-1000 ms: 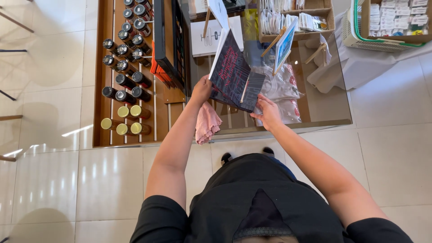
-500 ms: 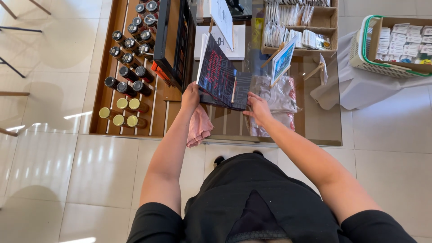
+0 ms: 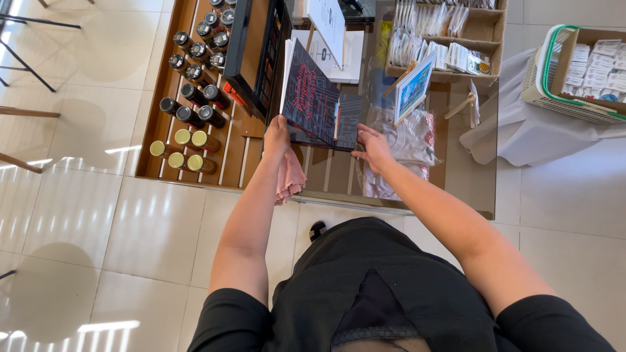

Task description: Cleaning a glass display table and organizing various items like books and seeds in a grocery store.

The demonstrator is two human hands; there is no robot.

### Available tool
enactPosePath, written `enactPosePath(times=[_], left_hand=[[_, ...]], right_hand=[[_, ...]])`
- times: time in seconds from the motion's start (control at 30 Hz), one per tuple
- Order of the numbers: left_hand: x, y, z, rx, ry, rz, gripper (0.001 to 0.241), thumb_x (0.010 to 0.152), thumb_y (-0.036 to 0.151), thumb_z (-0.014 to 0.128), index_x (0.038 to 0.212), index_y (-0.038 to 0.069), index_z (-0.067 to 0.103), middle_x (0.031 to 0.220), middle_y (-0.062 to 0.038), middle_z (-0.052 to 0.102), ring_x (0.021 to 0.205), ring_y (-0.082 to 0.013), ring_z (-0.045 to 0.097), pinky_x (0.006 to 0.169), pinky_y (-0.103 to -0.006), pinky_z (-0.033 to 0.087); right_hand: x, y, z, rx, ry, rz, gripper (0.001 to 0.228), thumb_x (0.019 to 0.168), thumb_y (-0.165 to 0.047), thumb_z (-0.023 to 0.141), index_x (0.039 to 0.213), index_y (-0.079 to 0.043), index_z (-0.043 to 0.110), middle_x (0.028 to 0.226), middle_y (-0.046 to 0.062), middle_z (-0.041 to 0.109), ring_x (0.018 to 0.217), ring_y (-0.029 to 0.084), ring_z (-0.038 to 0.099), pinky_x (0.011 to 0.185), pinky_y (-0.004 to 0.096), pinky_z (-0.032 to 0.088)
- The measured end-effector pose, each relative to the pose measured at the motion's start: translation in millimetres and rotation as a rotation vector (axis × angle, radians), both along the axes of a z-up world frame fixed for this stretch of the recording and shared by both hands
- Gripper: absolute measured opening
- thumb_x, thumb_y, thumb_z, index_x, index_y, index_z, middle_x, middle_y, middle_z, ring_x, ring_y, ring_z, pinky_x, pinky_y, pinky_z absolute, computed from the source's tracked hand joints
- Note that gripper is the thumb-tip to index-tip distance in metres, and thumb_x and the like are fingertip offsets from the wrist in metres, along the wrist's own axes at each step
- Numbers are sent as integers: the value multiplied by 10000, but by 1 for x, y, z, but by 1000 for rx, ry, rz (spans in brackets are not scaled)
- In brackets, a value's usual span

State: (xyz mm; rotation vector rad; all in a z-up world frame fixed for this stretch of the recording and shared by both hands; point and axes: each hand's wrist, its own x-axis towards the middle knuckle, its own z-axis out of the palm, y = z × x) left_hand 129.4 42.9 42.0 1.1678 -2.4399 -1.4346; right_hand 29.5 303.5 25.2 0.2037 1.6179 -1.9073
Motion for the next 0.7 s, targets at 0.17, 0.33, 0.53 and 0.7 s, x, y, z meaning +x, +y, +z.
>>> enactPosePath(times=[0.17, 0.33, 0.53, 0.7], left_hand=[[-4, -2, -8, -16, -6, -2, 637, 1078, 555, 272, 1454, 113, 533, 1365, -250, 622, 1336, -451, 521, 1145, -531, 396], [-1, -10, -17, -24, 3, -29, 642, 1065, 623, 280, 1467, 188, 528, 1400, -189, 615, 1352, -406, 521, 1156, -497, 388], [67, 18, 22, -232, 164, -212, 590, 1117, 447, 365, 1542, 42, 417, 1566, -362, 329, 1471, -526, 291, 1232, -569, 212], [144, 48, -42, -854, 208, -512, 715, 1001, 482, 508, 1547, 29, 420, 1572, -315, 362, 1474, -509, 295, 1124, -595, 376]], right_hand=[[-5, -4, -5, 0, 14, -2, 477, 966, -208, 599, 1430, -103, 568, 1402, 66, 602, 1124, 188, 593, 809, 585, 643], [-8, -6, -7, 8, 24, -4, 481, 975, -211, 591, 1443, -104, 557, 1438, 89, 592, 1208, 224, 608, 844, 578, 626], [24, 12, -10, 57, 71, -12, 465, 1003, -223, 583, 1452, -108, 550, 1478, 106, 565, 1272, 261, 608, 905, 535, 609], [64, 58, -32, -39, 68, -132, 402, 1030, -146, 564, 1423, -61, 571, 1355, 143, 662, 1112, 225, 703, 903, 419, 618]])
